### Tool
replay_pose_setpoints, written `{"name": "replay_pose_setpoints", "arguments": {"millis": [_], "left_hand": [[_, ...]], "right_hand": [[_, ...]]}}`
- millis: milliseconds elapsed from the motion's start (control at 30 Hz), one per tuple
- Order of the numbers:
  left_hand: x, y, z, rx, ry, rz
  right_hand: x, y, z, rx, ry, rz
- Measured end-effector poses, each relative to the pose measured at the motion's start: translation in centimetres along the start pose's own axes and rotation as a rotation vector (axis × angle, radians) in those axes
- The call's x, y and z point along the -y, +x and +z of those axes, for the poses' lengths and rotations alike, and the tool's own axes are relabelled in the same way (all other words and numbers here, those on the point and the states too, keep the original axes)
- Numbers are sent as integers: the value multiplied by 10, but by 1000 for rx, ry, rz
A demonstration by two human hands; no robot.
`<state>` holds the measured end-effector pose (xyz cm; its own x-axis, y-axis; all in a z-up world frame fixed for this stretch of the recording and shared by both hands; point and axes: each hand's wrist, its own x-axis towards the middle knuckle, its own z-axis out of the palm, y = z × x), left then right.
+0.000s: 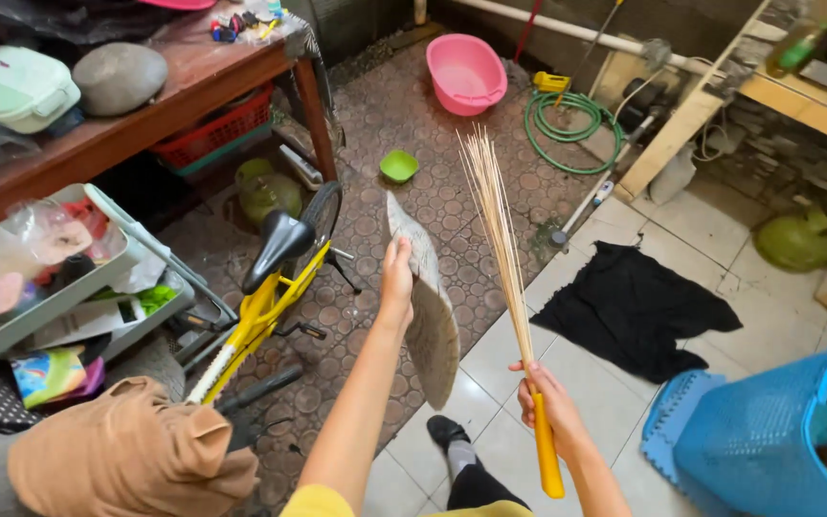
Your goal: The recorder uses a stick broom to beat a small round rug to remove dust.
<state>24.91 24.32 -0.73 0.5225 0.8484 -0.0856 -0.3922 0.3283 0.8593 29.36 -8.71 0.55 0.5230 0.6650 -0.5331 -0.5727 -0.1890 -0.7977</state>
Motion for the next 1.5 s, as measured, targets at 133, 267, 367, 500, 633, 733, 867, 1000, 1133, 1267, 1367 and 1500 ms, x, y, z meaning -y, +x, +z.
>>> {"name": "replay_pose_setpoints", "arguments": {"millis": [133,267,367,500,633,733,867,1000,1133,1267,1367,1500], "left_hand": [[-21,86,33,-48,-35,46],[-72,133,-6,-111,-107,194],[-127,142,-56,-160,-172,273],[-139,123,-153,-434,-82,304],[-72,115,-263,-745,385,248],[-53,93,-294,-836,534,69],[-24,83,-324,-986,495,-230],[-5,63,-335,-973,358,-195],[3,63,-326,-1006,174,-216],[2,56,-298,-1072,125,-239],[-9,71,-285,-1080,94,-191],[4,64,-259,-1133,87,-176]], "right_hand": [[58,72,-32,0,-23,72],[88,135,-41,-9,-72,39],[110,186,-14,3,-69,5],[112,226,44,69,-132,-65],[105,288,134,44,-275,21],[80,313,192,186,-474,69],[48,330,260,411,-931,-179],[53,335,290,592,-1459,-565],[67,433,243,401,-1728,-352],[109,474,205,225,-1629,-360],[124,473,221,232,-1535,-429],[124,415,249,524,-1553,-404]]}}
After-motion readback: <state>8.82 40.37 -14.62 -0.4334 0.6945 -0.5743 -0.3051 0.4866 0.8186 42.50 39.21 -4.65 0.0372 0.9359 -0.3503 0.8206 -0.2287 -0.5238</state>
